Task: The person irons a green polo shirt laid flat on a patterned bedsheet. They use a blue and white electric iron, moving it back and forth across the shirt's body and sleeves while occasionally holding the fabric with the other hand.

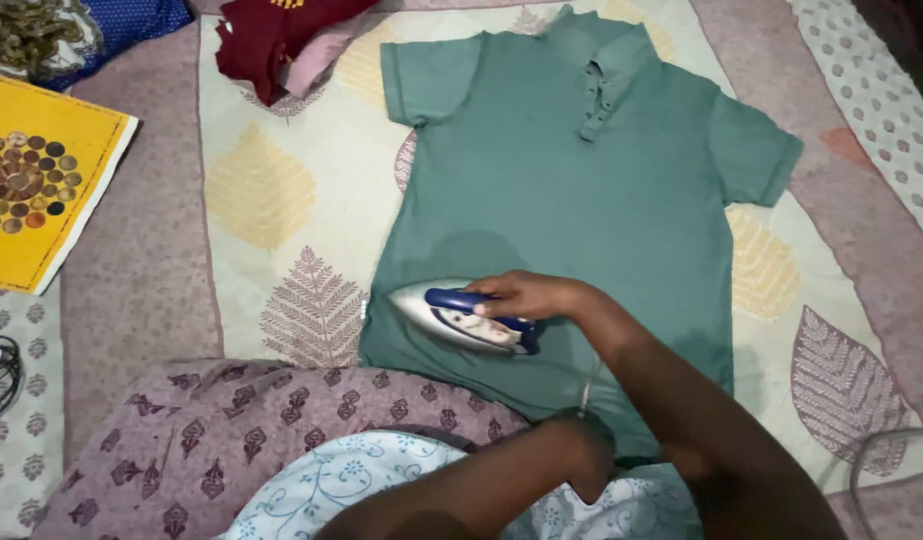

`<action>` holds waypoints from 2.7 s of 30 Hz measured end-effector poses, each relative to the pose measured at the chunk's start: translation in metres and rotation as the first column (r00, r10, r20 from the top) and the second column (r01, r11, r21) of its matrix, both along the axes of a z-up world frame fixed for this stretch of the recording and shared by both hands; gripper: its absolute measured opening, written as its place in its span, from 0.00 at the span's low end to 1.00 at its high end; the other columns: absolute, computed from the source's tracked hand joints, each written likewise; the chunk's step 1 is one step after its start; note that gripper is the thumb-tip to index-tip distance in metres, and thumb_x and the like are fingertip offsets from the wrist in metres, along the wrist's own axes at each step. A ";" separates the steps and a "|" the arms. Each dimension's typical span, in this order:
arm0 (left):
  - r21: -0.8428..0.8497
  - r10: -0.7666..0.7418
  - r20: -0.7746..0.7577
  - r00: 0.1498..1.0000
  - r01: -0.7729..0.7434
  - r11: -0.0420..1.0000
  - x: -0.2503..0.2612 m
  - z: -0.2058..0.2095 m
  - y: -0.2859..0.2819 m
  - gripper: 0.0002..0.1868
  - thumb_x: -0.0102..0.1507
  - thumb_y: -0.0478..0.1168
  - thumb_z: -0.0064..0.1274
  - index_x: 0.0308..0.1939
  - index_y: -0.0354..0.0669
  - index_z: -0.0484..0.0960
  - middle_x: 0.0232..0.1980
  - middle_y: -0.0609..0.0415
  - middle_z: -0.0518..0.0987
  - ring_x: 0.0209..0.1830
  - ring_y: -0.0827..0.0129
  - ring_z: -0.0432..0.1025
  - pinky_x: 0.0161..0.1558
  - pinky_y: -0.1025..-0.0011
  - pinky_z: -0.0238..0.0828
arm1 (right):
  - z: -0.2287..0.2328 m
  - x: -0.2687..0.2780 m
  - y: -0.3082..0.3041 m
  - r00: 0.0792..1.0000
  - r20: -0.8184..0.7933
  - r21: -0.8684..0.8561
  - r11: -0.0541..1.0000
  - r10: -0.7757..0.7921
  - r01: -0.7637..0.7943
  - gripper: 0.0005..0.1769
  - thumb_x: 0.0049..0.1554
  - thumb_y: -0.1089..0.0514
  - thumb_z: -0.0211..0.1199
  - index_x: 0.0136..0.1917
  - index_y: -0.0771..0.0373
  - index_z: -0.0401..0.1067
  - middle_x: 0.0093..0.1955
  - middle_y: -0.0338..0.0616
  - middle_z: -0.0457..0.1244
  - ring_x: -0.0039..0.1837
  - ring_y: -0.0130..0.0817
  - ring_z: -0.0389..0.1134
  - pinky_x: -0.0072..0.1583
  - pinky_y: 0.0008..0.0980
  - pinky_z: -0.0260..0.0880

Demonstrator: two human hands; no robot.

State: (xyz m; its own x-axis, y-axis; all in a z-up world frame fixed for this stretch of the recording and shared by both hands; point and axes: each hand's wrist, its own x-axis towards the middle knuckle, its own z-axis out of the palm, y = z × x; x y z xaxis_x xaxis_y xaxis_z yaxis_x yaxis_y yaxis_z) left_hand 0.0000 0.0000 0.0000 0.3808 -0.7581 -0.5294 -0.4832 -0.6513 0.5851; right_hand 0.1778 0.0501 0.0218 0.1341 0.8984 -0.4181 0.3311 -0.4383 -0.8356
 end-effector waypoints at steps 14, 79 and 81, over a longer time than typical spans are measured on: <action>0.033 0.059 0.022 0.998 -0.060 0.998 0.000 0.013 0.006 0.22 0.49 0.44 0.54 0.44 0.45 0.91 0.49 0.45 0.87 0.51 0.53 0.81 0.52 0.60 0.77 | 0.007 -0.025 -0.084 0.924 0.099 0.116 0.927 -0.369 0.358 0.28 0.63 0.47 0.58 0.69 0.65 0.68 0.58 0.46 0.70 0.58 0.35 0.70 0.60 0.35 0.70; 0.005 0.085 0.034 0.996 -0.085 0.996 0.034 -0.015 0.017 0.22 0.59 0.48 0.54 0.56 0.51 0.85 0.58 0.51 0.83 0.56 0.57 0.77 0.55 0.59 0.73 | -0.007 0.015 0.033 0.887 0.140 -0.009 0.896 -0.439 0.445 0.26 0.63 0.44 0.54 0.69 0.60 0.67 0.53 0.47 0.68 0.51 0.34 0.69 0.53 0.36 0.72; 0.059 0.111 -0.011 0.994 -0.110 0.992 0.029 0.003 0.020 0.21 0.61 0.51 0.54 0.55 0.50 0.86 0.56 0.53 0.84 0.55 0.59 0.77 0.56 0.59 0.72 | -0.015 -0.003 0.024 0.930 0.122 0.058 0.938 -0.347 0.342 0.26 0.63 0.47 0.54 0.70 0.61 0.66 0.55 0.47 0.69 0.54 0.34 0.69 0.57 0.36 0.70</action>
